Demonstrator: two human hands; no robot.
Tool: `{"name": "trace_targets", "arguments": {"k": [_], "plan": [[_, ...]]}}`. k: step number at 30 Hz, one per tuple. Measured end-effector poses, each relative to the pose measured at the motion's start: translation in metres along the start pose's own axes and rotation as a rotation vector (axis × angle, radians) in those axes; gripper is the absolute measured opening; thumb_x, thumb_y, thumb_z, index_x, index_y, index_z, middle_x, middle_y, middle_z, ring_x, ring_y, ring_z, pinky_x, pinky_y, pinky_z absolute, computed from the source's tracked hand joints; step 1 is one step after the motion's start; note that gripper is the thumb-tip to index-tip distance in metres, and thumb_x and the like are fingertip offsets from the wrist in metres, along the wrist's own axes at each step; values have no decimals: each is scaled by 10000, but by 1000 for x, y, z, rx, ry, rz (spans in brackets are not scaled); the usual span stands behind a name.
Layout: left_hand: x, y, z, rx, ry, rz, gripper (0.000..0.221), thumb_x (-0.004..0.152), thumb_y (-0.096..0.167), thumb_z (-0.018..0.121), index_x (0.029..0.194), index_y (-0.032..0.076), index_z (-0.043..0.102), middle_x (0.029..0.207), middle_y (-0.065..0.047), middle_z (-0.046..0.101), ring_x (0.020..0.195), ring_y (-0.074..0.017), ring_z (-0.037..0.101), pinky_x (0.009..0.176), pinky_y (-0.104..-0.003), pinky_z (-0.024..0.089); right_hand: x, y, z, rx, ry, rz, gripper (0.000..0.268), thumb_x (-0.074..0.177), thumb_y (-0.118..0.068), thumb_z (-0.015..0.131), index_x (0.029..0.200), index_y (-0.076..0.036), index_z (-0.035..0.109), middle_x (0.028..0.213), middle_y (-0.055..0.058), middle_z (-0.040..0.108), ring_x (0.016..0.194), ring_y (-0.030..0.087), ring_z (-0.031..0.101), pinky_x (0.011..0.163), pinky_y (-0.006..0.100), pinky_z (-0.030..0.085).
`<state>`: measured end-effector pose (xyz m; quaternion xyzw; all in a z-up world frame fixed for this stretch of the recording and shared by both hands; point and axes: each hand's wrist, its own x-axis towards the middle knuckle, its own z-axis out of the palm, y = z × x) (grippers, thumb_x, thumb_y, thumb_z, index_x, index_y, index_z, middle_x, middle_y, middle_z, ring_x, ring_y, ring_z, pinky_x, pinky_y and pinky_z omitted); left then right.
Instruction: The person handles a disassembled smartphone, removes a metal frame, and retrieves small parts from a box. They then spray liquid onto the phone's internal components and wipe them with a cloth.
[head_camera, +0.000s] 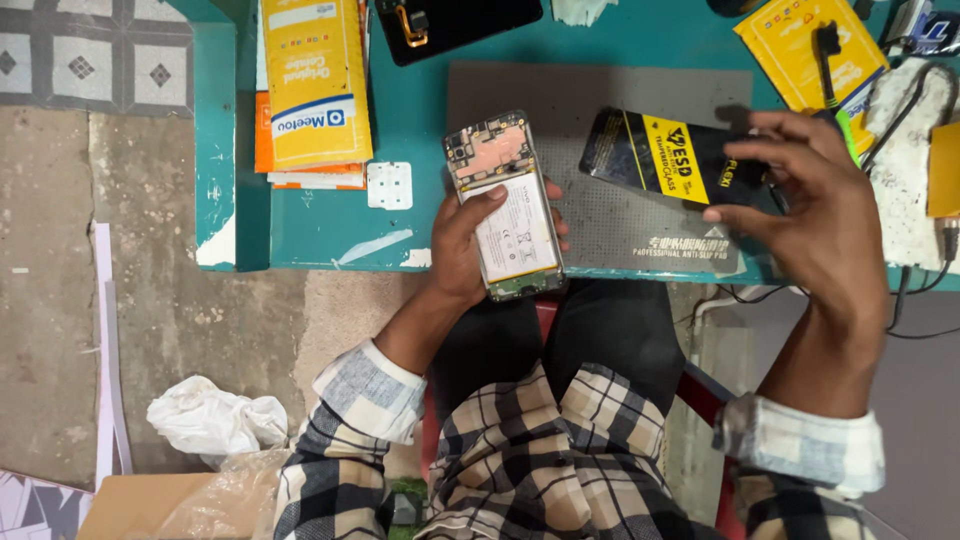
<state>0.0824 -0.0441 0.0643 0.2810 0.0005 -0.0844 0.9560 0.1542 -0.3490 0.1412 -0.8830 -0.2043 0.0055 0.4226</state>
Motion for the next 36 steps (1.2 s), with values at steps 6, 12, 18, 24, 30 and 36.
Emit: {"name": "trace_targets", "arguments": {"k": [6,12,18,24,30,36], "plan": [[0,-3,-3,66,-28,6,467,1040,219,529,1394,-84,485,1235,-291,664,992,-401,729,846,-538,647,35,-6,-4,-361,-257,0,732,587,-120,932,1286,-93,717,1452,119,580,1288,295,588,973,406,563],[-1,-3,-2,139,-34,4,460,1042,226,529,1381,-82,500,1242,-278,670,987,-381,738,828,-516,654,84,22,-10,-530,-529,-107,646,636,-194,933,1244,-93,744,1411,111,647,1137,260,669,973,383,569],[-2,-4,-4,180,-44,1,452,1048,240,524,1366,-83,523,1238,-264,684,989,-377,747,824,-512,668,136,40,4,-376,-592,178,341,812,-132,857,1137,-61,780,1010,135,777,931,232,735,844,380,601],[-4,-5,-4,171,-64,29,447,1065,245,530,1353,-96,545,1238,-271,683,1005,-381,749,840,-517,663,153,32,20,-175,-643,20,279,863,-67,786,1140,-53,752,1011,144,744,921,207,720,812,343,616],[-2,-4,-2,142,-64,34,413,1055,214,536,1354,-72,535,1232,-262,677,990,-370,747,836,-506,671,113,7,19,-313,-661,15,392,857,-107,764,1246,-91,715,992,80,766,840,201,722,745,372,579],[-2,-5,-1,194,-29,16,423,1075,227,555,1358,-87,540,1249,-252,678,1011,-353,747,838,-482,663,69,-21,39,-472,-581,140,339,873,-212,881,1082,-5,712,844,153,699,675,244,636,621,394,518]]}}
